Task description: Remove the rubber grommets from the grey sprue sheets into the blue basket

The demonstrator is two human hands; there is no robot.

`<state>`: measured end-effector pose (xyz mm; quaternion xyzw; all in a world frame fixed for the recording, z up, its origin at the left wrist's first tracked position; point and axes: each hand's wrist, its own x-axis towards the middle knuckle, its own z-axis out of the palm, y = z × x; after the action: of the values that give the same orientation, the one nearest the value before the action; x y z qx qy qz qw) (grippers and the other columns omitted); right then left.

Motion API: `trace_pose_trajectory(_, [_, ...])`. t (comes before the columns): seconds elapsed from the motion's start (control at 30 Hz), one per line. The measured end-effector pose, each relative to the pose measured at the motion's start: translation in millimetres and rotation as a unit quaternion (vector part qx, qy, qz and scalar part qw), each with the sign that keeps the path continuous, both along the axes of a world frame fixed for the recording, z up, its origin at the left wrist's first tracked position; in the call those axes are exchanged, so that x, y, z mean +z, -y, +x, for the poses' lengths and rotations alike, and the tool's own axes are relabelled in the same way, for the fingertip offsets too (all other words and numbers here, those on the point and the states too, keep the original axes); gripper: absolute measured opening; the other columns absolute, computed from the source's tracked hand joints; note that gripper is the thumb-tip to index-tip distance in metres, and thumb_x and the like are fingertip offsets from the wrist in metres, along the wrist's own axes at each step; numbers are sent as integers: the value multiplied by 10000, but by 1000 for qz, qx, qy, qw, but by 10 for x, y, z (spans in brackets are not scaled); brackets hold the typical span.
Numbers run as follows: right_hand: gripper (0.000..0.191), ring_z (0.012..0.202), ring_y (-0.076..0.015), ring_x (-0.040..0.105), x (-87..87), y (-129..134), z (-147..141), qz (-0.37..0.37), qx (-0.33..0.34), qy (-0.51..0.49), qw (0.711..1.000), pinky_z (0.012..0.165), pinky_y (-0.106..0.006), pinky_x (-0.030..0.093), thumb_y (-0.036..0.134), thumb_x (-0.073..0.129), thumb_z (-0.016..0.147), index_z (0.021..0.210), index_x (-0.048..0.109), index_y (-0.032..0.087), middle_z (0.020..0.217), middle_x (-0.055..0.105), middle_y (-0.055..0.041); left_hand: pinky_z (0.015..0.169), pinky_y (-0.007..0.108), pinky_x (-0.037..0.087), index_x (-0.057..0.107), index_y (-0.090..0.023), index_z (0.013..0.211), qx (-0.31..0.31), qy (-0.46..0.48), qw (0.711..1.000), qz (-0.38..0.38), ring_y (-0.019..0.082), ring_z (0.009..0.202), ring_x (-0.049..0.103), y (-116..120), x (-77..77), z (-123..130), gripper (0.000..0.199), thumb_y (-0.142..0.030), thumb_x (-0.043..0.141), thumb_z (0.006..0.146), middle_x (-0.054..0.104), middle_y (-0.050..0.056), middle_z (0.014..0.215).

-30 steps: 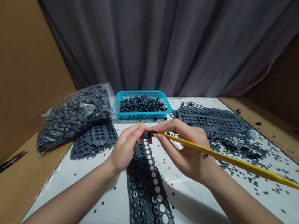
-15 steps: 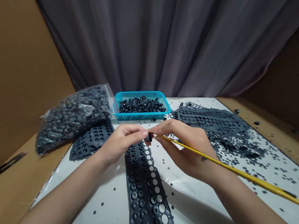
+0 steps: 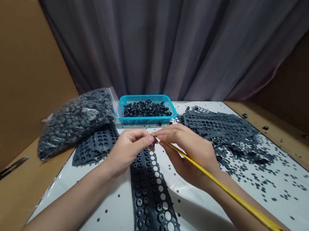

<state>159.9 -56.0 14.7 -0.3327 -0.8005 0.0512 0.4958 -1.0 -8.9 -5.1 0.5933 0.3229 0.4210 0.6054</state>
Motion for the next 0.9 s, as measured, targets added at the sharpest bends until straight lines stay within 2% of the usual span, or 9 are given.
trace_pose_trajectory(0.3, [201,857,-183,642,-176,-70,-84,47,-20,-32,998,780,-383,527,70,464,839,878,582,228,884,698,-54,597,244,399,608,-156,568,72,18,997,2,119,569,509,54,-51,64,181,-275,654,697,582,-8,554])
trace_pose_trajectory(0.6, [197,879,-179,628,-284,-140,-88,56,-28,-30,998,773,-360,524,46,476,828,879,573,209,877,691,-71,581,236,408,609,-159,558,93,-2,995,19,120,572,508,92,-78,90,178,-252,642,706,573,-6,553])
trace_pose_trajectory(0.77, [174,889,-177,640,-208,-187,14,28,-70,-100,992,810,-361,512,48,521,811,869,574,203,919,695,-71,651,241,433,685,-167,699,96,16,995,-1,127,645,570,76,-88,75,153,-303,640,753,652,16,666])
trace_pose_trajectory(0.9, [118,870,-167,651,-93,-148,92,-52,-78,-160,983,770,-346,518,114,560,820,874,586,216,922,695,-44,733,262,441,702,-179,771,66,26,997,10,144,720,606,56,-80,55,206,-371,628,779,691,35,745])
